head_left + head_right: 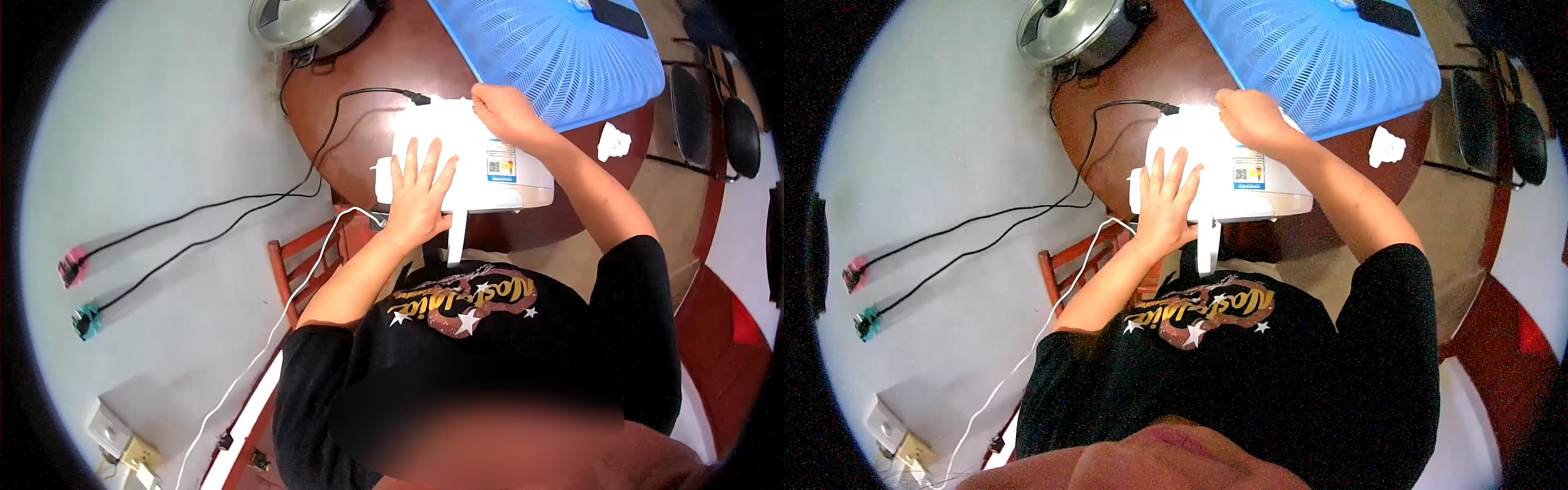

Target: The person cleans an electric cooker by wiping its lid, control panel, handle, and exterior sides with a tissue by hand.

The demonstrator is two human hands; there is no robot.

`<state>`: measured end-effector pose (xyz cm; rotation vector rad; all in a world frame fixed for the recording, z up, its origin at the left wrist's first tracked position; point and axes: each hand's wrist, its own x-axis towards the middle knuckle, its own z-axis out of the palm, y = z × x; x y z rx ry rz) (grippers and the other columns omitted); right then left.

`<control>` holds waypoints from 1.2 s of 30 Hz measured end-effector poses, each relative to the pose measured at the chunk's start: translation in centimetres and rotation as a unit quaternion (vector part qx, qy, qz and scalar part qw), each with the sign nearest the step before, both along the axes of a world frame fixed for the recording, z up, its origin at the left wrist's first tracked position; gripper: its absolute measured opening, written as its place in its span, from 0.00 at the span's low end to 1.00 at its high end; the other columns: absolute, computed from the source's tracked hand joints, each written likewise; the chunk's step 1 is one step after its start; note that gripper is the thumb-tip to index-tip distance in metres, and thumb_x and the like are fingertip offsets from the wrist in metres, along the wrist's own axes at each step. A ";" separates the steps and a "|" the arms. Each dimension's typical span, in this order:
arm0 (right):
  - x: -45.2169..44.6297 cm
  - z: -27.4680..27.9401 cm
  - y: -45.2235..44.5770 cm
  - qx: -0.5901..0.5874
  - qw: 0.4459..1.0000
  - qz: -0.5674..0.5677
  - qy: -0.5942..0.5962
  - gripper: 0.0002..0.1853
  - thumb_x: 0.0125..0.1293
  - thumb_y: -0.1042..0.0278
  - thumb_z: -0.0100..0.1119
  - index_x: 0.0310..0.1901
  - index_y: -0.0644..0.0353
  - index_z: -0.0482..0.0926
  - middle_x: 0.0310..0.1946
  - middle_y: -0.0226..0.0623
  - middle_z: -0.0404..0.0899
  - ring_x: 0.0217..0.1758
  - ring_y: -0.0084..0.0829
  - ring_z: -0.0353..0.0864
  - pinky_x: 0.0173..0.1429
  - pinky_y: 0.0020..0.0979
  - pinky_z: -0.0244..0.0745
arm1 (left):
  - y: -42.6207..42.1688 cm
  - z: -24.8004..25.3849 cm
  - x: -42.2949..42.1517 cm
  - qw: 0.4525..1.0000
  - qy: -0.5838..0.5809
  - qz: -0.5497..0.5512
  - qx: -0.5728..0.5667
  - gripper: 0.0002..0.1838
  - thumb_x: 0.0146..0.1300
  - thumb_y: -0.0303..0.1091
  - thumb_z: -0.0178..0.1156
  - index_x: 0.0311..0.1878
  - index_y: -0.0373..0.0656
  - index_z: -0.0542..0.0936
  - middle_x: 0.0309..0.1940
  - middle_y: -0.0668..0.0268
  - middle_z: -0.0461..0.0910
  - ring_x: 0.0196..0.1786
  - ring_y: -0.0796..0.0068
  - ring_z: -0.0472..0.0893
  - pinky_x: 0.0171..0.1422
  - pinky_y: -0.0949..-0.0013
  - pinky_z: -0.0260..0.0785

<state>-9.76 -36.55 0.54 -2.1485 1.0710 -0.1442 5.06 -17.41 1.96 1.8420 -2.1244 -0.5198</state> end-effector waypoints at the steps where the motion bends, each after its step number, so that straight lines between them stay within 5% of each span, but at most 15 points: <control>1: 0.8 0.2 0.0 0.021 0.999 0.009 -0.026 0.09 0.61 0.66 0.51 0.31 0.63 0.74 0.30 0.50 0.79 0.35 0.52 0.78 0.38 0.45 0.70 | 0.0 0.1 0.1 1.000 0.000 -0.005 0.006 0.47 0.37 0.43 0.74 0.65 0.45 0.66 0.72 0.51 0.51 0.73 0.38 0.48 0.66 0.31 0.48; 3: 1.5 -0.1 -0.1 0.114 0.989 0.002 -0.090 0.11 0.60 0.63 0.53 0.31 0.64 0.75 0.28 0.49 0.79 0.33 0.51 0.78 0.37 0.43 0.71 | -0.1 -0.1 0.0 1.000 0.005 -0.003 0.012 0.48 0.36 0.41 0.74 0.65 0.45 0.66 0.72 0.51 0.51 0.73 0.38 0.48 0.66 0.31 0.48; 6: -0.1 0.9 0.9 0.099 0.988 0.106 -0.048 0.08 0.57 0.65 0.58 0.32 0.61 0.75 0.29 0.45 0.78 0.34 0.48 0.78 0.38 0.42 0.71 | 0.1 -0.5 0.3 0.999 0.033 0.009 -0.003 0.49 0.33 0.39 0.75 0.65 0.45 0.66 0.71 0.52 0.52 0.73 0.38 0.48 0.66 0.31 0.48; 7: -1.0 0.9 2.0 -0.050 0.976 0.186 -0.105 0.07 0.55 0.68 0.61 0.33 0.58 0.75 0.31 0.41 0.78 0.37 0.44 0.78 0.39 0.41 0.72 | 0.2 -0.7 0.3 0.999 0.036 0.007 -0.003 0.48 0.33 0.39 0.75 0.65 0.45 0.67 0.71 0.51 0.52 0.73 0.38 0.48 0.66 0.31 0.48; 18: 2.3 2.3 2.2 -0.041 0.992 0.116 0.018 0.06 0.61 0.68 0.55 0.35 0.61 0.75 0.32 0.45 0.78 0.38 0.50 0.78 0.42 0.43 0.72 | 0.6 -0.6 0.3 0.998 0.066 0.014 -0.012 0.49 0.35 0.44 0.75 0.66 0.50 0.65 0.72 0.53 0.50 0.73 0.38 0.47 0.64 0.27 0.47; 25: 1.8 0.7 0.4 -0.062 0.995 0.028 0.078 0.06 0.62 0.70 0.54 0.36 0.63 0.76 0.33 0.48 0.78 0.39 0.51 0.78 0.44 0.44 0.72 | 0.7 -0.5 0.1 0.995 0.090 0.044 -0.022 0.44 0.37 0.35 0.71 0.64 0.49 0.67 0.71 0.53 0.51 0.72 0.41 0.49 0.65 0.30 0.47; 28: -0.1 2.9 3.5 -0.036 0.997 0.066 0.021 0.06 0.62 0.69 0.55 0.37 0.61 0.77 0.33 0.45 0.78 0.39 0.49 0.78 0.44 0.42 0.73 | 0.9 -1.8 -0.2 0.994 0.063 0.054 -0.072 0.40 0.39 0.41 0.71 0.60 0.47 0.71 0.68 0.52 0.55 0.72 0.40 0.50 0.63 0.27 0.47; 36: 1.8 2.7 3.6 -0.092 0.988 0.118 0.029 0.06 0.61 0.70 0.54 0.38 0.60 0.77 0.36 0.46 0.79 0.40 0.49 0.79 0.44 0.42 0.74 | 0.7 -1.3 0.1 0.989 0.095 0.049 -0.105 0.38 0.39 0.33 0.69 0.60 0.45 0.72 0.69 0.51 0.55 0.71 0.39 0.52 0.62 0.28 0.50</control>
